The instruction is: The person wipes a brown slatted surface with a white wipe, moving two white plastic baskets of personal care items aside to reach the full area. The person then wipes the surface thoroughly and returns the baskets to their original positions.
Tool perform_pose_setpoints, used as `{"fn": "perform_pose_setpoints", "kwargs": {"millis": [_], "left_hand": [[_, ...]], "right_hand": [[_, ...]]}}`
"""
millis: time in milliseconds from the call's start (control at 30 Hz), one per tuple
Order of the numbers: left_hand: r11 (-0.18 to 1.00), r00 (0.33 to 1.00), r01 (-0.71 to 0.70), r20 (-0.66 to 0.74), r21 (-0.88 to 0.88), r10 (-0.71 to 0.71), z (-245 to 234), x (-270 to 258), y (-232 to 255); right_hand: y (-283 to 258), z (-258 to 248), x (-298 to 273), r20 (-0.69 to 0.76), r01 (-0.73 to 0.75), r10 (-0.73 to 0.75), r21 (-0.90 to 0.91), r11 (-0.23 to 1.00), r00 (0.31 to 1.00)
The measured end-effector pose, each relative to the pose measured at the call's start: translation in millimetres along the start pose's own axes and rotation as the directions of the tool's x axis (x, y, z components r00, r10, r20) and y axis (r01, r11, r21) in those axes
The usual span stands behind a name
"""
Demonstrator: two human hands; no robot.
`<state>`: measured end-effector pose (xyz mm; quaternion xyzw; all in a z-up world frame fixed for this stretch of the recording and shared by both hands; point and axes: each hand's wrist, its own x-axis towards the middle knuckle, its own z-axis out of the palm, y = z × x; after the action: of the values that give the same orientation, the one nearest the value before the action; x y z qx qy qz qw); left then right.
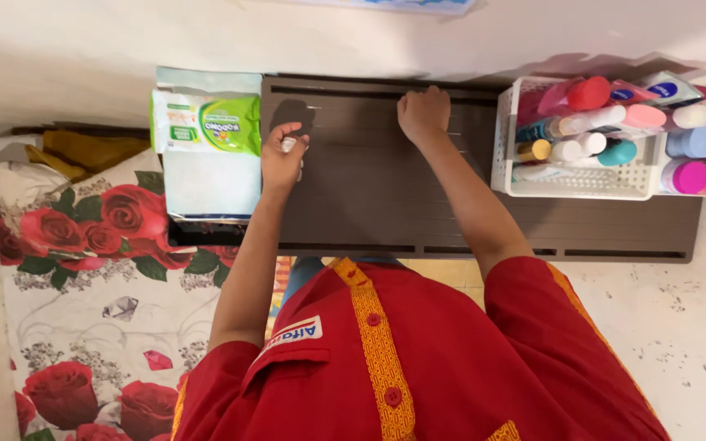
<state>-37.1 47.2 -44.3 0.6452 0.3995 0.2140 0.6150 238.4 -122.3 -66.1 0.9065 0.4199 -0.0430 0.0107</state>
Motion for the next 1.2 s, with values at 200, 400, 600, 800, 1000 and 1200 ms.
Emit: {"fn": "perform_pose_setpoints", "kwargs": {"millis": [200, 400, 600, 800, 1000, 1200], "left_hand": [[0.991, 0.993, -0.116, -0.005, -0.067, 0.116, -37, 16, -11], [0.991, 0.992, -0.128, -0.006, -0.043, 0.128, -76, 20, -19], [0.985, 0.988, 0.153, -0.002, -0.084, -0.154, -122, 21, -2], [0.99, 0.992, 0.109, -0.046, -0.094, -0.113, -162, 29, -16], [0.996, 0.995, 0.084, -0.053, -0.039, -0.086, -188, 28, -22], [0.996, 0.999, 0.034, 0.003, -0.088, -0.033, -184, 32, -17]], "right_hand": [[-43, 6, 14, -0.085, -0.02, 0.023, 0.046, 0.999, 0.996], [-117, -8, 31, -0.015, -0.061, 0.065, 0.18, 0.982, 0.998], [-192, -2, 66, 0.143, -0.128, 0.108, 0.142, 0.982, 0.984], [-249, 5, 78, -0.02, -0.086, 0.099, 0.342, 0.936, 0.995], [-270, 0, 70, 0.074, -0.254, 0.247, 0.437, 0.863, 0.966], [-257, 11, 64, 0.03, -0.254, 0.317, 0.673, 0.695, 0.948]]}}
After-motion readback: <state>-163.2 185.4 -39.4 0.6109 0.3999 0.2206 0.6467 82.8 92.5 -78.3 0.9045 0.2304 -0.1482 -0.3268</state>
